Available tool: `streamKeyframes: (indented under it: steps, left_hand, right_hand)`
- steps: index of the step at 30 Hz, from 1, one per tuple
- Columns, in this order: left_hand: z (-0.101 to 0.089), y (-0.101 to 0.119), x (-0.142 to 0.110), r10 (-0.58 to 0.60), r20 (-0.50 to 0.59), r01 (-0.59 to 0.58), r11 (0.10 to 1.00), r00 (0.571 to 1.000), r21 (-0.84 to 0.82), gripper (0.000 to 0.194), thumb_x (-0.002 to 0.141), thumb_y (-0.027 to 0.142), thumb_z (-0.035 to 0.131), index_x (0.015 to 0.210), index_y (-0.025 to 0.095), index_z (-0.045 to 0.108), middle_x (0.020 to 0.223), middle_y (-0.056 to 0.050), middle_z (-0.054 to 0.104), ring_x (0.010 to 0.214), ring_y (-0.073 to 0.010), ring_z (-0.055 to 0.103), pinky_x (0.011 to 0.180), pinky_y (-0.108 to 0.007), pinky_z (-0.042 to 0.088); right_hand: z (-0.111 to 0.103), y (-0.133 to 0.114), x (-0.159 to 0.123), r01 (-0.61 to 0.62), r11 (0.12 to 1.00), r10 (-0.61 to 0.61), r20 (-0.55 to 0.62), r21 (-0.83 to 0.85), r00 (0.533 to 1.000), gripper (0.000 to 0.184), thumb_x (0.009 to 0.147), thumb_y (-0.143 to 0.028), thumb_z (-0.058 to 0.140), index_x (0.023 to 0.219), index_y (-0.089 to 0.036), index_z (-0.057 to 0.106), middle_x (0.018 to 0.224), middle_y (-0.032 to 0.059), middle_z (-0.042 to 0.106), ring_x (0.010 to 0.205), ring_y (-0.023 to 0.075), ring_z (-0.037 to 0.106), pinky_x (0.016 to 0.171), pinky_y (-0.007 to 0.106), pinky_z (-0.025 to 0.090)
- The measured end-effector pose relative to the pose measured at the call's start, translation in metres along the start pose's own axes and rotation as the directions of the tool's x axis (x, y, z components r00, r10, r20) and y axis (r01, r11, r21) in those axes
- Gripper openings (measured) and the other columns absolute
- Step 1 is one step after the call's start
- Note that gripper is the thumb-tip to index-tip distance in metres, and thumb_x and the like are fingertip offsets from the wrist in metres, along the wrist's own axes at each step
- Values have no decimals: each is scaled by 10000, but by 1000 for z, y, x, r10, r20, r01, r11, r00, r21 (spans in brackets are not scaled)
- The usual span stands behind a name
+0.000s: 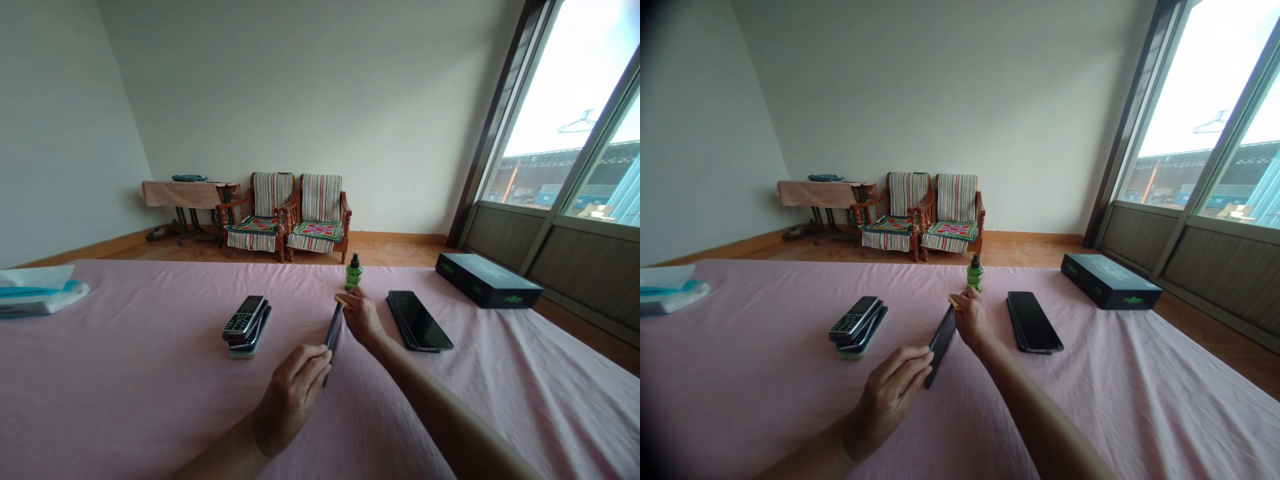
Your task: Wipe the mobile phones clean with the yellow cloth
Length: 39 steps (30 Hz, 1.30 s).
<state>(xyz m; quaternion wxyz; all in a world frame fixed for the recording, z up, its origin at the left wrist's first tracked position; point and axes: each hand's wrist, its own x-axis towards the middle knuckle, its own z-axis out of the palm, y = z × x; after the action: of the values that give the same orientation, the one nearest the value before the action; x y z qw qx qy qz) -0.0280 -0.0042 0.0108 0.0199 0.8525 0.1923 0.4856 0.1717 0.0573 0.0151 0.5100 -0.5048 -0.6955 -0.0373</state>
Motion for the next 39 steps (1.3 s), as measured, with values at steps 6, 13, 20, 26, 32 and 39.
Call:
streamKeyframes:
  steps: [6, 13, 20, 26, 32, 39]
  left_hand:
    - [3, -1, -1, 35, -12, -35, 999, 999, 7, 202, 932, 89, 490, 1079, 147, 616, 966, -75, 635, 931, -166, 649, 846, -268, 561]
    - [6, 0, -1, -25, -3, 25, 1000, 1000, 4, 167, 929, 119, 497, 1036, 163, 617, 941, -58, 618, 876, -147, 634, 780, -243, 533]
    - [6, 1, 1, -150, -57, 155, 983, 987, 100, 44, 863, 225, 618, 868, 181, 616, 786, -23, 642, 778, -199, 618, 830, -381, 438]
    - [2, 8, 5, -118, -107, 134, 977, 987, 165, 60, 878, 215, 602, 830, 207, 637, 733, 14, 667, 744, -180, 638, 943, -436, 327]
    - [1, 10, 6, -52, -118, 77, 974, 992, 212, 115, 913, 166, 541, 848, 206, 627, 699, 28, 652, 689, -152, 628, 953, -430, 327]
    - [3, 12, 9, -17, -136, 41, 984, 991, 175, 105, 903, 120, 561, 870, 200, 620, 685, 37, 634, 645, -134, 606, 939, -428, 333]
  right_hand:
    - [-3, -19, -32, 65, 997, -67, 63, 33, 996, 366, 805, -72, 473, 1094, -172, 675, 858, 55, 539, 783, 170, 556, 694, 270, 464]
    - [-11, -45, -56, 41, 998, -45, 88, 48, 995, 386, 841, -79, 450, 1162, -183, 637, 918, 72, 544, 852, 185, 547, 768, 301, 467]
    - [-8, -50, -52, -21, 1000, 20, 76, 13, 997, 353, 811, -52, 478, 1056, -192, 690, 892, 63, 548, 832, 181, 547, 770, 291, 461]
    - [-6, -50, -51, 20, 1000, -20, 69, -1, 997, 417, 776, -16, 449, 1078, -195, 674, 884, 60, 539, 825, 180, 544, 747, 289, 476]
    - [-8, -52, -60, 103, 993, -107, 91, 50, 990, 445, 792, -30, 442, 1158, -203, 627, 896, 64, 542, 827, 187, 534, 733, 301, 495]
    - [-5, -14, -28, 56, 998, -56, 60, 13, 997, 367, 818, -44, 446, 1074, -187, 667, 862, 62, 535, 786, 181, 537, 710, 307, 488]
